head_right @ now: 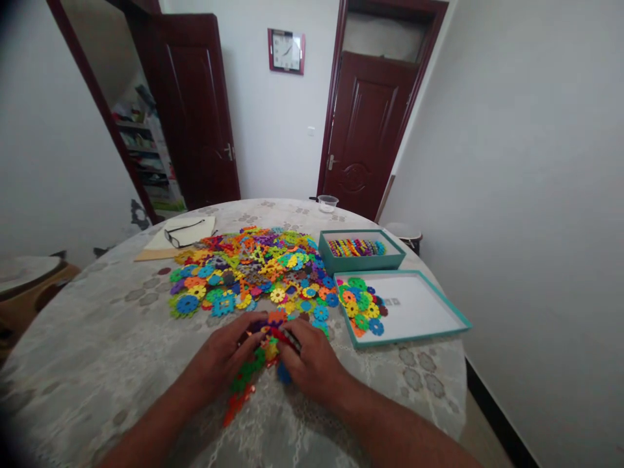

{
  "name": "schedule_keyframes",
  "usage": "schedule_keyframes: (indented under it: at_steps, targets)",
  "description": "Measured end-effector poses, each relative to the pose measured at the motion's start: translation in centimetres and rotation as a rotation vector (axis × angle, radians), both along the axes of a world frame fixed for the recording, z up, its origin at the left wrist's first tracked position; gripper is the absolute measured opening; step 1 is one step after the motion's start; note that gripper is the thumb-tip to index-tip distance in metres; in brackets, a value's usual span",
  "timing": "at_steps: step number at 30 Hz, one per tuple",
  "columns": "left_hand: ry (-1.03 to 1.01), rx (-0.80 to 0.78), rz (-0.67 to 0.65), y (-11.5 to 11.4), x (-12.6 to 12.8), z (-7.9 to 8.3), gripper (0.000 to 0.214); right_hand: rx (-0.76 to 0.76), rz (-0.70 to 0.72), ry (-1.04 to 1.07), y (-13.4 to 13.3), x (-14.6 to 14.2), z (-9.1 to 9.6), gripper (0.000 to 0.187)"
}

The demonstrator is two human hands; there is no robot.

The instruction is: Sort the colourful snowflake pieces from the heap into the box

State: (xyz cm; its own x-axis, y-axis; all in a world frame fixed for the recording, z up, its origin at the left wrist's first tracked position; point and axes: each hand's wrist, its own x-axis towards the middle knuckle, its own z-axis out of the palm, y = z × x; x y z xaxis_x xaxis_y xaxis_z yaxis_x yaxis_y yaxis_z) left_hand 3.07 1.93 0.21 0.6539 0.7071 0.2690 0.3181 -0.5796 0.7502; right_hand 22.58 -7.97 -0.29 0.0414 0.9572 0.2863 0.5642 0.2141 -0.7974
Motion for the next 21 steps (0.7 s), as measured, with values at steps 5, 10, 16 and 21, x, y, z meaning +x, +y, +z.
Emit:
schedule_keyframes:
  at_steps: [5, 10, 16, 21]
  targets:
    - [-0.071, -0.150, 0.030, -0.2, -0.3, 0.9, 0.034, -0.119, -0.148, 0.296, 0.3, -0.2, -0.2, 0.011]
    - [-0.026, -0.270, -0.041, -0.4, 0.0, 0.5, 0.038, -0.287, -0.078, 0.528, 0.8, -0.4, -0.7, 0.016]
    - [0.071, -0.162, -0.039, -1.0, 0.8, -0.4, 0.044, -0.245, 0.121, 0.518, 0.2, -1.3, 0.0, 0.039]
    - [0.109, -0.179, -0.070, -0.7, 0.6, -1.2, 0.049, -0.295, 0.092, 0.524, 0.1, -1.8, 0.3, 0.031]
